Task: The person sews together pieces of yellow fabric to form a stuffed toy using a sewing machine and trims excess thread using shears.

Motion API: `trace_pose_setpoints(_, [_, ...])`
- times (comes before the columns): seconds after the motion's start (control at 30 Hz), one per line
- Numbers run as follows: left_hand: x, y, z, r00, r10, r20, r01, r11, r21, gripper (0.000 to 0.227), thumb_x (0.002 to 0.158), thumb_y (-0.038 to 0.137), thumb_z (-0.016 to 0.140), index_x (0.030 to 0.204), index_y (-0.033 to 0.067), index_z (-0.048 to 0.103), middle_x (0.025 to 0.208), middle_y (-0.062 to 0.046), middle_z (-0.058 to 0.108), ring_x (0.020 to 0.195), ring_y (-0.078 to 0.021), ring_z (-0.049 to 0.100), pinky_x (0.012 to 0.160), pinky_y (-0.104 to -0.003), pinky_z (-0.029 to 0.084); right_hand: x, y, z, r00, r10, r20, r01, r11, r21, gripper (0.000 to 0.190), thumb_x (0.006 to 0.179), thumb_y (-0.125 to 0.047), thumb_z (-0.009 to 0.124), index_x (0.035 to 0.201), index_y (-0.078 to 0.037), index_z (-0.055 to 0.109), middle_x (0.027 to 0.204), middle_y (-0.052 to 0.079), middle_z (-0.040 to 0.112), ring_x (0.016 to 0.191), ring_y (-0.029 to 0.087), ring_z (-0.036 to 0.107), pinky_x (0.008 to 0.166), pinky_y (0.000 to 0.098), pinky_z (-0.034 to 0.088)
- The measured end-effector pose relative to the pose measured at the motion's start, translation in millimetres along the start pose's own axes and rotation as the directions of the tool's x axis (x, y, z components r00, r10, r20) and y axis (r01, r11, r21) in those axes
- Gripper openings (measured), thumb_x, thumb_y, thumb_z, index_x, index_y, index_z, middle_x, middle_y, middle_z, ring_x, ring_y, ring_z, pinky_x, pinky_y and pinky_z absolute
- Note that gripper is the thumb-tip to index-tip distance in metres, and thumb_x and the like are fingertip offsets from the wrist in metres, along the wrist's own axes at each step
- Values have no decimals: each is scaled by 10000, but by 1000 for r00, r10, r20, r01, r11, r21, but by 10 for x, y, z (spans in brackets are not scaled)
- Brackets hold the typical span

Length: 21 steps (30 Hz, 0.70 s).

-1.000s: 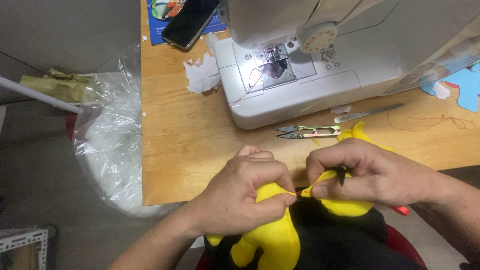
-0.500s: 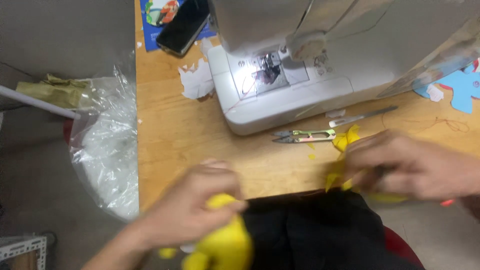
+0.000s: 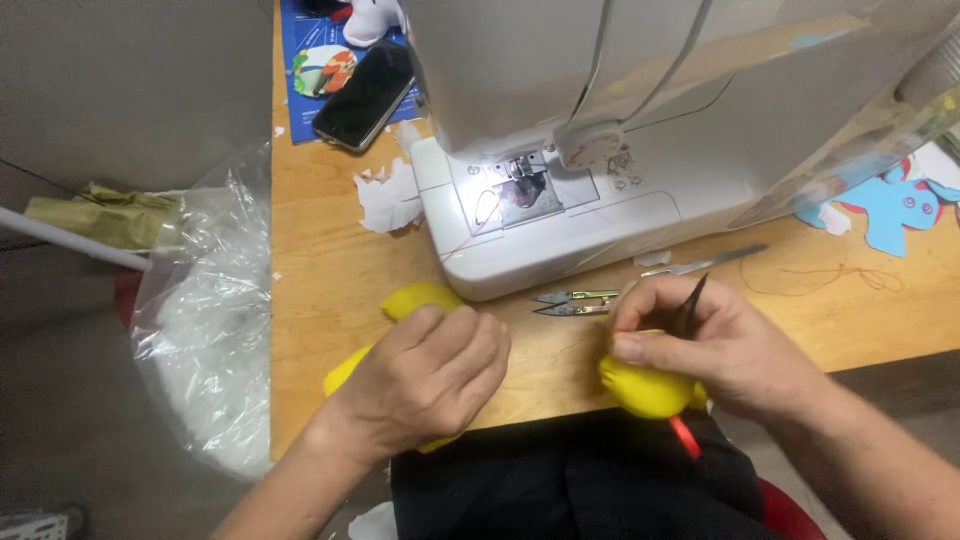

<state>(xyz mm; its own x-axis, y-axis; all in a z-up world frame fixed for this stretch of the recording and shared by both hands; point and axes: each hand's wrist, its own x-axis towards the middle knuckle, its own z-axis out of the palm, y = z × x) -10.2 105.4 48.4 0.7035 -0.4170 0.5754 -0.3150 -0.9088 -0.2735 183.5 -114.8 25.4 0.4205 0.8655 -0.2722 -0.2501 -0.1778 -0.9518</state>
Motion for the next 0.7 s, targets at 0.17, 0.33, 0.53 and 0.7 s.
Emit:
trace_pose_setpoints(0.17, [241, 546, -200, 788, -610, -81, 495, 707, -505, 347, 966, 271, 678, 1031, -66, 624, 965, -206, 686, 832, -348, 685, 765, -408, 569, -19, 74, 437, 987, -57, -148, 77, 988, 131, 124, 798, -48, 813, 874, -26, 719, 669, 102, 717, 552, 178, 681, 487, 313, 553])
trace_pose_setpoints(0.33, [127, 926, 211, 196, -786, 587, 541, -412, -733, 270, 815, 72, 848, 1073, 43, 774, 756, 47, 652, 557, 5, 419, 510, -157, 388, 11, 206, 631, 953, -143, -269, 213, 945, 250, 30, 894, -5, 709, 887, -33, 703, 853, 82, 721, 759, 158, 649, 691, 286, 507])
trace_pose_setpoints(0.53, [59, 1106, 320, 119, -771, 626, 278, -579, -766, 200, 884, 25, 773, 1015, 11, 622, 782, -49, 621, 629, -58, 596, 546, -209, 575, -126, 27, 495, 990, -143, 12, 138, 932, -334, 334, 801, -154, 776, 1114, -42, 749, 1079, 48, 784, 1032, 143, 726, 966, 285, 521])
trace_pose_setpoints(0.7, [131, 1025, 112, 308, -870, 386, 563, -161, -810, 58, 922, 93, 743, 942, 76, 691, 869, -14, 659, 561, -43, 482, 516, -191, 423, -171, 21, 424, 954, -282, 97, 294, 837, -462, 250, 782, -146, 813, 1025, -92, 791, 963, 28, 820, 890, 120, 751, 837, 260, 565])
